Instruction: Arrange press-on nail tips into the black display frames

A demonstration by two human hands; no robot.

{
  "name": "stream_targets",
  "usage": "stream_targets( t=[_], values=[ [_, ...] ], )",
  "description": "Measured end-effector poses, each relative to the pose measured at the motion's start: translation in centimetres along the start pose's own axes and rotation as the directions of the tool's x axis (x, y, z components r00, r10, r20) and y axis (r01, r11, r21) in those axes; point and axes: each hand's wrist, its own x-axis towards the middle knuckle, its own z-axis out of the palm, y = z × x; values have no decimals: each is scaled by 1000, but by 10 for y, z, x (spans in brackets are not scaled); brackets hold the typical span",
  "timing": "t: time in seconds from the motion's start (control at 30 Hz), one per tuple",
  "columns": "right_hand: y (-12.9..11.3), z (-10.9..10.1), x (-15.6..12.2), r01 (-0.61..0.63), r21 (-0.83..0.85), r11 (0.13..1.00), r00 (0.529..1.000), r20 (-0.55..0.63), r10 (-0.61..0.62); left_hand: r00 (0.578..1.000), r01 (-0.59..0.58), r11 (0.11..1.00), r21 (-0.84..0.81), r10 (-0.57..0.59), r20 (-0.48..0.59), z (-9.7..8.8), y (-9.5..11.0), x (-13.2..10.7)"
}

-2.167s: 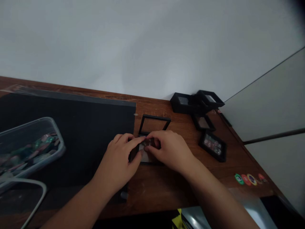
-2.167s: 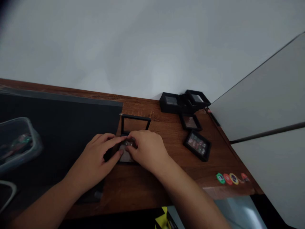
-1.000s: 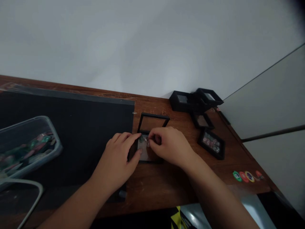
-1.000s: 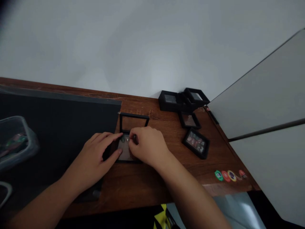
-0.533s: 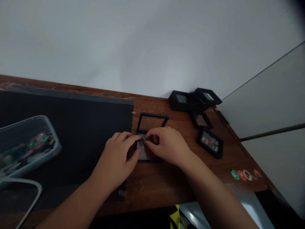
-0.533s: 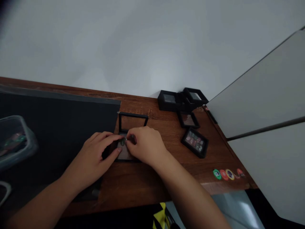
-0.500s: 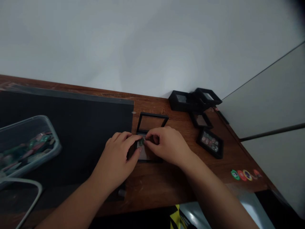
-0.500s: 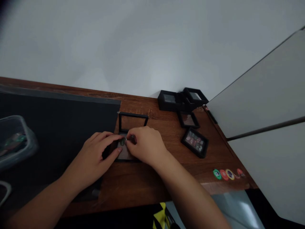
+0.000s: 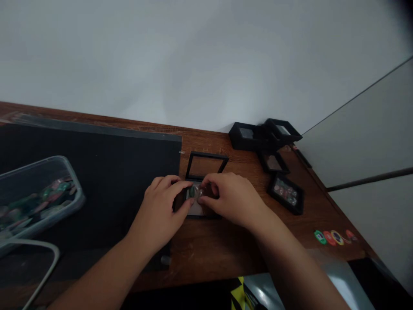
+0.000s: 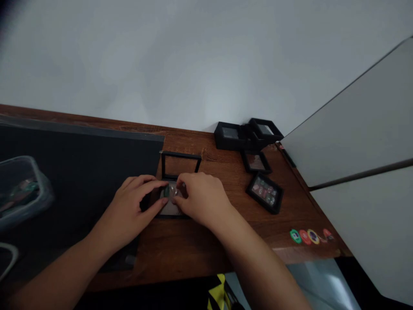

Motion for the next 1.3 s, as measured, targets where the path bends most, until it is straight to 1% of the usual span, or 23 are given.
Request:
stream_targets(
  t=[0.43,0.63,0.83,1.07,1.3],
  values=[
    [-1,1,5,-22,-50,998,999,25,24,1000,-9,999,32,9,2,2,1,-2],
    [1,3,6,33,-69,997,999,5,-33,999,-34,996,81,35,-8,2,0,-2],
    [0,2,5,120,-50,992,992,46,-117,998,-59,991,118,59,4,1,0,-3],
    [1,2,3,119,-72,990,992,43,-116,998,-62,990,126,62,3,2,0,-4],
    [-1,-1,-1,108,-169,980,994,49,-101,999,-46,993,113,47,-2,1,1,-3]
  ],
)
